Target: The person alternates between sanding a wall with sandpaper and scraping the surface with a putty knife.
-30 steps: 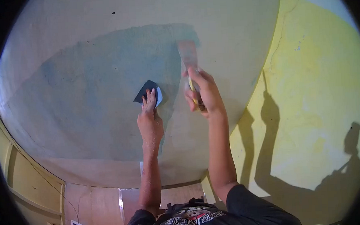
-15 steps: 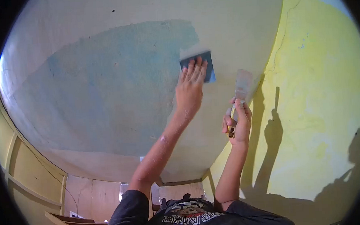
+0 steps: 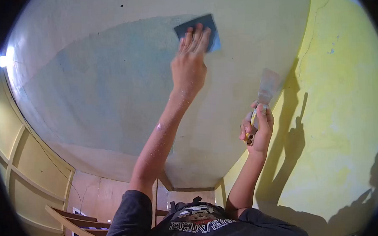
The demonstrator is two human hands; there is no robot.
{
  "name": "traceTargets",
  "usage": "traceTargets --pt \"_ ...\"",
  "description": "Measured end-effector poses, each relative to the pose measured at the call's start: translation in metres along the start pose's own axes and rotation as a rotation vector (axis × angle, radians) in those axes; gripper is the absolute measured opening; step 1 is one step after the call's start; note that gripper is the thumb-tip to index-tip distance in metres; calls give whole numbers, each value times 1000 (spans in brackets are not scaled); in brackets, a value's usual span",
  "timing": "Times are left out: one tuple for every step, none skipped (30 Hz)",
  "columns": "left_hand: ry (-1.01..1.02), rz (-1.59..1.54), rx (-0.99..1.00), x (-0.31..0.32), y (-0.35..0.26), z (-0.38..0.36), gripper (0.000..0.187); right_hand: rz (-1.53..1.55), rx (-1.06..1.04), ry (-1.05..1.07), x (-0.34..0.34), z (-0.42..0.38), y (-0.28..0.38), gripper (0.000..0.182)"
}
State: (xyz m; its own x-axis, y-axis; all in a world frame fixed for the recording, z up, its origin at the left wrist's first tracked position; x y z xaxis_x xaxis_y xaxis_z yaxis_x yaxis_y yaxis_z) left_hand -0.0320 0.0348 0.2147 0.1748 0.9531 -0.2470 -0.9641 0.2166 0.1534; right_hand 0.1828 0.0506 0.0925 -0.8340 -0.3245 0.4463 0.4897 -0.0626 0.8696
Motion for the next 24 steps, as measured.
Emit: traceTargets --pt "33 11 70 12 -5 -5 72 0 -2 16 1 0 1 31" --pt "77 -49 144 23 -14 -19 72 -6 16 17 3 -1 1 30" --pt "99 -90 194 38 -21 -36 74 -3 19 39 4 0 0 30" --pt "159 -136 198 48 -30 -53 76 -8 18 46 2 1 0 30" --pt "219 -183 202 52 -39 -66 79 -14 16 52 1 2 1 30" --pt "243 -184 185 52 -44 -75 79 -6 19 44 -2 2 -1 29" --pt "267 -186 170 50 -46 -81 80 3 19 36 -4 2 -2 29" --pt "292 -189 156 50 -44 -83 80 12 20 25 -5 2 -2 29" --pt "236 -141 149 41 -37 -75 78 15 22 16 -7 2 -3 29" --pt "181 -95 140 25 -29 -59 76 16 28 6 -9 2 -5 29" --pt "126 -47 129 9 -19 -42 74 16 34 -3 -9 2 -5 29" --pt "34 20 95 -6 -5 -27 75 5 51 -11 -9 2 -5 29" --pt "-57 87 60 -18 9 -14 75 7 59 -16 -12 2 -7 29" --pt "-101 107 29 -25 23 -4 75 9 68 -19 -16 3 -11 29" --pt "-143 128 -2 -30 36 1 76 10 78 -23 -18 5 -14 29" --pt "-116 133 -8 -26 43 0 77 9 65 -35 -20 7 -17 29" --pt "-80 133 9 -24 40 -3 77 5 71 -34 -19 6 -15 29" --pt "-43 132 28 -18 33 -11 76 3 76 -34 -20 6 -16 29" --pt "-6 130 49 -11 26 -20 76 3 81 -36 -22 5 -17 29" --pt "8 64 50 -5 19 -30 73 -4 94 -48 -20 3 -15 29" --pt "56 10 37 1 9 -40 72 -11 106 -59 -20 3 -14 29" --pt "102 -42 23 4 -2 -50 71 -19 118 -67 -20 2 -14 29" --pt "144 -92 8 5 -13 -59 71 -10 122 -44 -21 2 -15 29" --pt "167 -128 -21 3 -23 -66 70 -2 120 -17 -22 3 -15 29"
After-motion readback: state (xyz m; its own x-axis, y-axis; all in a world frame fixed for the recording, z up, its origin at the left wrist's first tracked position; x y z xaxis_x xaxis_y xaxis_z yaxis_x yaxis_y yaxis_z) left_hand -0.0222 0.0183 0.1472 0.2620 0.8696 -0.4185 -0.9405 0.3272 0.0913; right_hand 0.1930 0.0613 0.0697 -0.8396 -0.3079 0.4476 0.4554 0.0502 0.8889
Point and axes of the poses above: each hand's wrist, its own z-axis towards the middle knuckle, its own x-axis out of the palm, y = z × x, the point moved 7 cm from there along z, towards the middle knuckle, and after that the axes turned 13 degrees about x, right-handed, at the moved point
